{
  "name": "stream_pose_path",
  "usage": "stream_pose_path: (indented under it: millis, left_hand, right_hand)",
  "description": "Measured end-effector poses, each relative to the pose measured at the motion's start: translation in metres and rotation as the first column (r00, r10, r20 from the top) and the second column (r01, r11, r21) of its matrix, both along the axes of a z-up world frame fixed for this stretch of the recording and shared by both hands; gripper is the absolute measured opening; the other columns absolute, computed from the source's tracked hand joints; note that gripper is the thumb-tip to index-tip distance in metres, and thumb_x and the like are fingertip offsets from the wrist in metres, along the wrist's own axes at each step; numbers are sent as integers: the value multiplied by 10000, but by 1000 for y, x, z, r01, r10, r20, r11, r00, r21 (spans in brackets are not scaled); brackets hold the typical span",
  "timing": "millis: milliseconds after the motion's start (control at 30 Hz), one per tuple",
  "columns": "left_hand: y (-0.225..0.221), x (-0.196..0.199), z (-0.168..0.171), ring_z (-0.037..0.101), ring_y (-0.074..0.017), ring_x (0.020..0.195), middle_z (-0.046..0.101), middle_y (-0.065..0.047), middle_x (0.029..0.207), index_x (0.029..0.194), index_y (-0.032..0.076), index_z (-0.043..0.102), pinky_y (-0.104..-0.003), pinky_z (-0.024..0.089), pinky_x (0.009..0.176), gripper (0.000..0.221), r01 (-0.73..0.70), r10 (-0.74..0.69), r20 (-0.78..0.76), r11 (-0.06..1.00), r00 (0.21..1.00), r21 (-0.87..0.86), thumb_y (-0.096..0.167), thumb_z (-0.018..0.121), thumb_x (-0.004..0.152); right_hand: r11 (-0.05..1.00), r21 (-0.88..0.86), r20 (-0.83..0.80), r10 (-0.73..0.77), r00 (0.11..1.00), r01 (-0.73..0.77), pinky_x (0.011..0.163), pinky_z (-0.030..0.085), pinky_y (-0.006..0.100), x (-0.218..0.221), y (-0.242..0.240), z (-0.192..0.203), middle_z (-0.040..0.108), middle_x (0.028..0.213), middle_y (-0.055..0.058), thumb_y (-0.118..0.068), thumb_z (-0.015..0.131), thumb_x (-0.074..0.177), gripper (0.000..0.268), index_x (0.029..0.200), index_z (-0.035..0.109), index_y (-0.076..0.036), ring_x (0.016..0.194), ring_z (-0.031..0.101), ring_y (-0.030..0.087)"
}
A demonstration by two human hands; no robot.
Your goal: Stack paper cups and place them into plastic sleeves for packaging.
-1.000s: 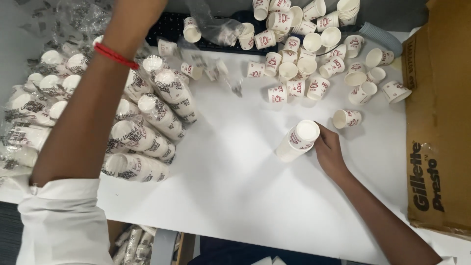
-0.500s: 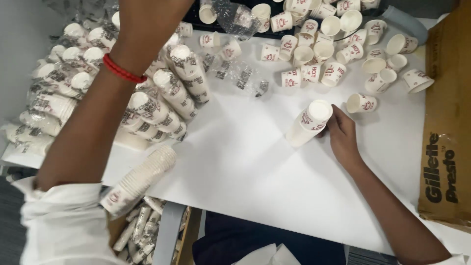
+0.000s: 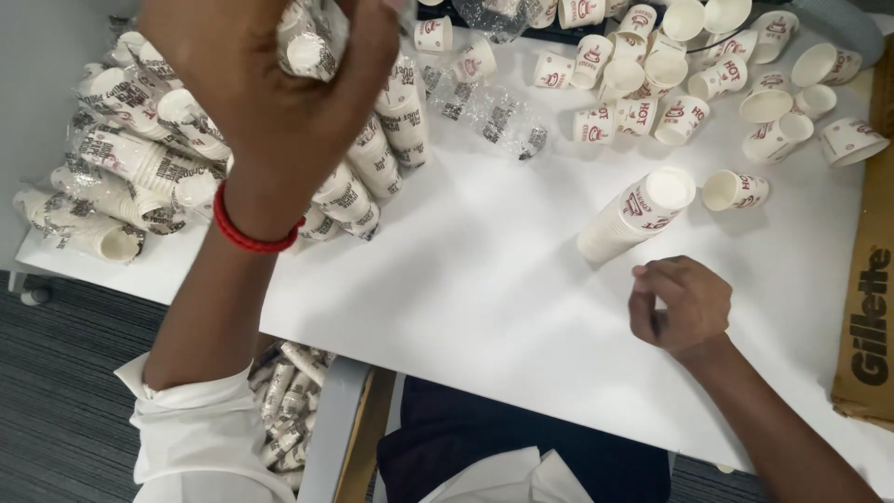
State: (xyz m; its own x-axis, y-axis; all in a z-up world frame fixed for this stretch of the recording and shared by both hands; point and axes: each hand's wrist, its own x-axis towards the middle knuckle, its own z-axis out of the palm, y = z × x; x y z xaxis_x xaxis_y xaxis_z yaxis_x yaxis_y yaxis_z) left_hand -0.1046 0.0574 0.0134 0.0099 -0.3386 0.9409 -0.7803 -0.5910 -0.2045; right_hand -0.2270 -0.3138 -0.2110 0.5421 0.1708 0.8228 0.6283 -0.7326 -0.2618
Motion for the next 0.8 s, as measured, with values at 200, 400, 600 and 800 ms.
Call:
stream_pose_path:
  millis: [200,400,600,800]
  left_hand:
    - [-43,-31,-47,633,-254,926,592,-122,903,772,38,613,-368,508,733,246,368,-373,-315,927,873,-79,-4,822,895]
    - [-79,-72,-105,652,-281,975,593,-103,912,781,31,612,-359,573,817,256,465,-488,-448,869,750,-168,-1,843,887]
    - [-101,-91,-132,692,-266,972,594,-68,884,784,46,617,-331,602,769,251,661,-627,-492,739,604,-132,15,854,863]
    - [-100,-92,-146,696,-257,947,597,-69,868,764,42,609,-306,611,738,245,686,-629,-528,718,571,-114,7,836,848]
  right_hand:
    - [971,-209,111,137,984,-112,530,517,340,-7,12,30,671,811,126,156,659,754,261,960,619,2,628,659,258]
    - [982,122,-114,155,981,-140,600,556,279,-27,20,53,665,1085,167,6,612,973,232,1183,514,-1,746,677,196]
    - [801,586,-178,275,945,-123,757,618,306,-33,9,80,356,1493,139,-170,631,1130,616,1568,198,-160,1060,611,173]
    - [877,463,-14,147,989,-124,1042,524,324,-10,3,114,437,1534,119,-224,730,1028,682,1586,344,-150,1391,503,184]
